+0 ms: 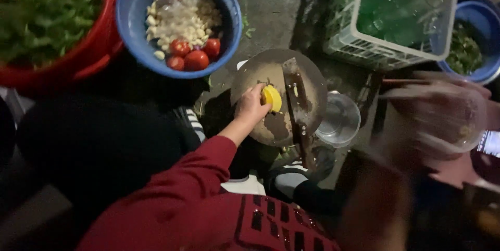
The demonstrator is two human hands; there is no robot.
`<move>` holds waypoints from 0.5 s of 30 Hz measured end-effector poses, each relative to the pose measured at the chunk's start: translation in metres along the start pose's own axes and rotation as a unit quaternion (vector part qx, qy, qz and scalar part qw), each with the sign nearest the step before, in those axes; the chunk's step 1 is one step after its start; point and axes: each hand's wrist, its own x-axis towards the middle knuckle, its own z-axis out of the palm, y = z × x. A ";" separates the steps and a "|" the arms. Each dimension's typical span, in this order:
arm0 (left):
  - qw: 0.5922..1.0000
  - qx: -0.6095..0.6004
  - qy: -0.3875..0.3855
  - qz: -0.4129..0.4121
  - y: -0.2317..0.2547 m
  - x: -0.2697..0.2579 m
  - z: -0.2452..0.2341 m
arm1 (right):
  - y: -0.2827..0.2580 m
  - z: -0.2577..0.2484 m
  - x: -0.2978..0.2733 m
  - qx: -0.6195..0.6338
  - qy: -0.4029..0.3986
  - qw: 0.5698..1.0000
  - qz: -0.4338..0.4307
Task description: The person slices a yellow vegetable into thin strips on a round wooden cutting board using a large knife. They then transfer the sliced pieces into a container. Next, the person picks up a red tomato and begins chopping it into smaller pieces on the same cutting board.
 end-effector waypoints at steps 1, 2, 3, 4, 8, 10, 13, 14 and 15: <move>1.000 -0.006 0.009 -0.009 -0.002 -0.001 0.003 | 0.023 -0.019 0.019 -0.028 -0.002 1.000 -0.002; 0.999 -0.009 0.025 0.021 -0.004 -0.002 0.005 | 0.044 -0.040 0.037 -0.056 -0.005 0.998 -0.006; 0.998 -0.010 0.041 0.052 -0.007 -0.003 0.008 | 0.065 -0.063 0.054 -0.083 -0.008 0.996 -0.010; 0.998 -0.011 0.049 0.040 -0.012 -0.001 0.012 | 0.086 -0.077 0.076 -0.108 -0.012 0.994 -0.012; 0.996 -0.004 0.067 0.057 -0.023 0.004 0.030 | 0.153 -0.140 0.157 -0.200 -0.007 0.980 -0.015; 0.997 0.002 0.066 0.049 -0.019 0.003 0.031 | 0.168 -0.162 0.187 -0.241 0.006 0.970 -0.014; 0.997 0.060 0.042 0.033 -0.008 0.000 0.023 | 0.167 -0.172 0.213 -0.298 0.024 0.954 -0.014; 0.997 0.067 0.024 0.023 -0.007 -0.001 0.021 | 0.163 -0.166 0.216 -0.314 0.029 0.949 -0.016; 0.997 0.073 0.006 0.013 -0.005 -0.002 0.018 | 0.158 -0.160 0.219 -0.330 0.034 0.943 -0.017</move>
